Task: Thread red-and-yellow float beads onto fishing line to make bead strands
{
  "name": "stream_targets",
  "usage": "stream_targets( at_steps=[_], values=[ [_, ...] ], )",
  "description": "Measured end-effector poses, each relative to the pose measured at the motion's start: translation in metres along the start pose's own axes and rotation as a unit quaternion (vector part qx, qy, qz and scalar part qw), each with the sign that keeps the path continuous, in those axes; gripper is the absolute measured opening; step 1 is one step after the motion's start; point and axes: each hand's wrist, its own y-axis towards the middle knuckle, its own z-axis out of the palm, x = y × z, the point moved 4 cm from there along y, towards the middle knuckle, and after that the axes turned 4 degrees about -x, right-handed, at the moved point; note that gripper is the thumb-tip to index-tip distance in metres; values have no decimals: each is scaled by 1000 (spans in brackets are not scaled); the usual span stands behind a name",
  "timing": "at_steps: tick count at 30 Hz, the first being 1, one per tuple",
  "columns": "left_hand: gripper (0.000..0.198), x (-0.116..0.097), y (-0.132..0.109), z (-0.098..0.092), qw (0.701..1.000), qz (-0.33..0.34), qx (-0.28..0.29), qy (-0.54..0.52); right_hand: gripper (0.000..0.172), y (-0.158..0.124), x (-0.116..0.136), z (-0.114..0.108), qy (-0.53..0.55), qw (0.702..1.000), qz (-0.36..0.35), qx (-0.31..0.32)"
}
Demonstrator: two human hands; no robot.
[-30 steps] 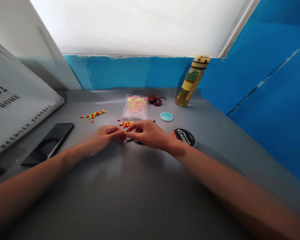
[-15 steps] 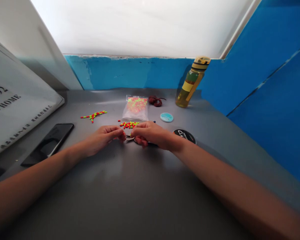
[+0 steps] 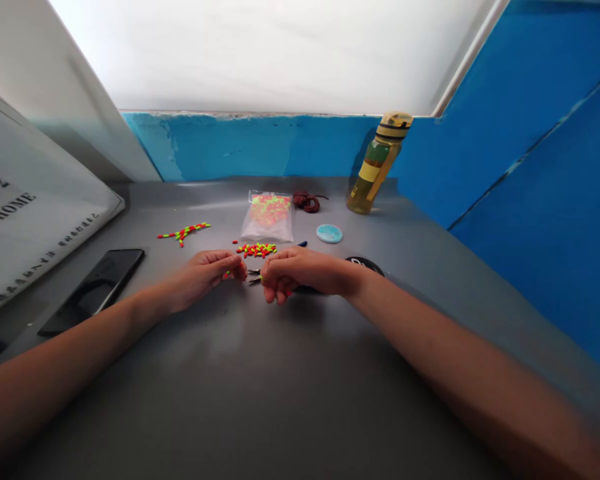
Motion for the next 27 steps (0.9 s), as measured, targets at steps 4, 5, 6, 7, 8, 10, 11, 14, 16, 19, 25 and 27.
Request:
stream_targets(
  at_steps=[4,5,6,7,8,10,11,14,16,19,25,27],
  values=[
    [34,1,1,0,1000,-5,-11,-18,10,-2,1,1,1,1000,-4,18],
    [34,1,1,0,1000,-7,-17,-25,11,-3,2,1,-8,1000,-9,23],
    [34,0,1,0,999,-8,-22,-30,11,-4,2,1,-20,999,-15,29],
    [35,0,1,0,999,-9,-26,-33,12,-5,3,1,-31,999,-18,36],
    [35,0,1,0,999,-9,-28,-34,12,-5,3,0,-40,998,-18,42],
    [34,-1,1,1,999,-9,-23,-28,12,-6,2,-2,-53,997,-11,52],
    [34,-1,1,1,1000,-9,-20,-21,12,-7,2,-3,-58,997,-7,59],
    [34,-1,0,0,1000,-10,-16,-3,14,-9,1,-7,-77,994,15,75],
    [35,0,0,-1,1000,-12,-17,4,14,-10,-1,-10,-86,993,40,72],
    [34,1,0,-1,1000,-14,-14,11,11,-13,-2,-12,-87,991,68,70],
    [34,-1,0,-1,999,-24,-26,-4,11,-14,-3,-10,-81,991,56,86],
    [34,-2,-1,0,999,-23,-26,-11,17,-14,-2,-11,-81,993,42,78]
  ],
)
